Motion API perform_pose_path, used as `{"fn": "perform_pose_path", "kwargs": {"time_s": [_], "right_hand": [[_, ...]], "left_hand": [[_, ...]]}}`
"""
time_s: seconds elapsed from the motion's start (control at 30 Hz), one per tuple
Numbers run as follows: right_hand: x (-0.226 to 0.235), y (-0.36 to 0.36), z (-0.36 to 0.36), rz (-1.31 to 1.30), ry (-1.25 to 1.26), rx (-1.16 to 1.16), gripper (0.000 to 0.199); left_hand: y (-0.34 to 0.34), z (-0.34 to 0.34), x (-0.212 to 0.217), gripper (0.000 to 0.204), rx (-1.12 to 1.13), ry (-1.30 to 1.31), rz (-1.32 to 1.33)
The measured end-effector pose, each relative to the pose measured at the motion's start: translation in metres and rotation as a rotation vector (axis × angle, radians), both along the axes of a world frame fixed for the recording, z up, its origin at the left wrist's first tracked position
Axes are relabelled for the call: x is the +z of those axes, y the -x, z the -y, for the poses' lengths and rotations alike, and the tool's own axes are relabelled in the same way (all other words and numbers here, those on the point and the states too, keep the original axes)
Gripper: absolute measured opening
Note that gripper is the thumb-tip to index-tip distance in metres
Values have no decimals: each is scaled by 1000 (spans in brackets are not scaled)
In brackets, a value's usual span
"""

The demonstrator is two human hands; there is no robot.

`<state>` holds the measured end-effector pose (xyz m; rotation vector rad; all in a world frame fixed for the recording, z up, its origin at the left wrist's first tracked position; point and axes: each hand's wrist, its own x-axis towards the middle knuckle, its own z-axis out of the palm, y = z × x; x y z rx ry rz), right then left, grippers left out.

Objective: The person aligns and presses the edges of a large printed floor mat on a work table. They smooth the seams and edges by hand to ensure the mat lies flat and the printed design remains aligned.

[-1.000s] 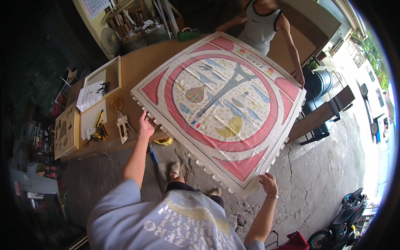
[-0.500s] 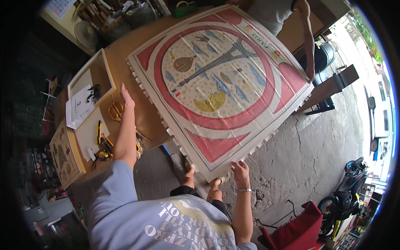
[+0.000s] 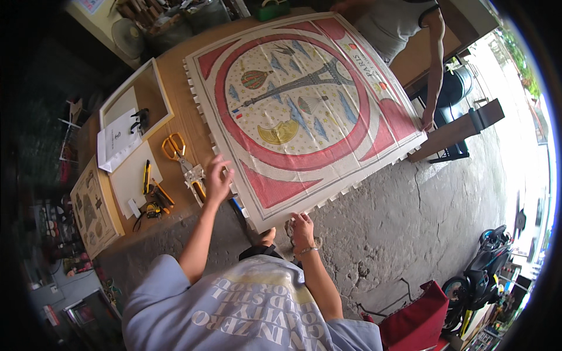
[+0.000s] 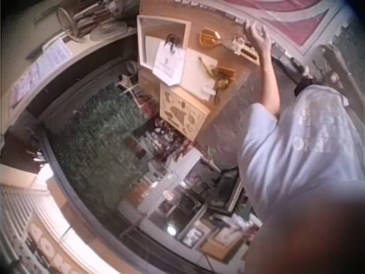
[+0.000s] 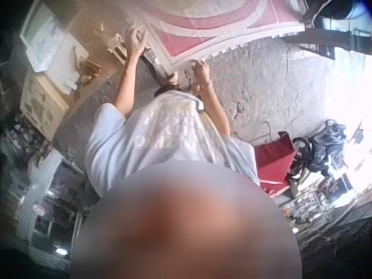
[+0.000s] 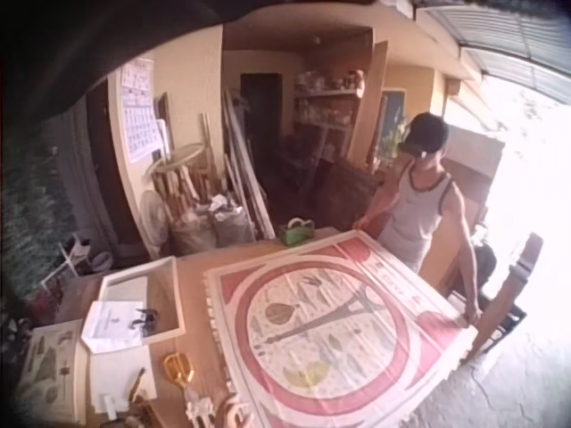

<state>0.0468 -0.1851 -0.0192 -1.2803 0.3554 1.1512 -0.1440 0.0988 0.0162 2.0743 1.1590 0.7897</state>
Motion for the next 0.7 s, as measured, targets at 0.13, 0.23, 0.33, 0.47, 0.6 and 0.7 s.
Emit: {"fn": "perform_pose_path", "kwargs": {"time_s": [0.13,0.23,0.33,0.47,0.6,0.7], "right_hand": [[25,-9,12,-19,-19,137,10],[24,-29,33,-41,-34,274,33],[19,-45,72,139,23,508,48],[7,-67,137,190,234,603,40],[-28,-94,225,226,298,625,32],[-61,-135,302,565,506,1027,39]], "left_hand": [[-26,51,27,33,-341,41,-162],[-53,81,26,36,-512,44,-104],[-68,108,16,39,-594,97,-174],[-69,140,10,37,-535,63,-186],[-63,178,24,35,-389,9,-187],[-57,231,42,35,-275,87,-191]]}}
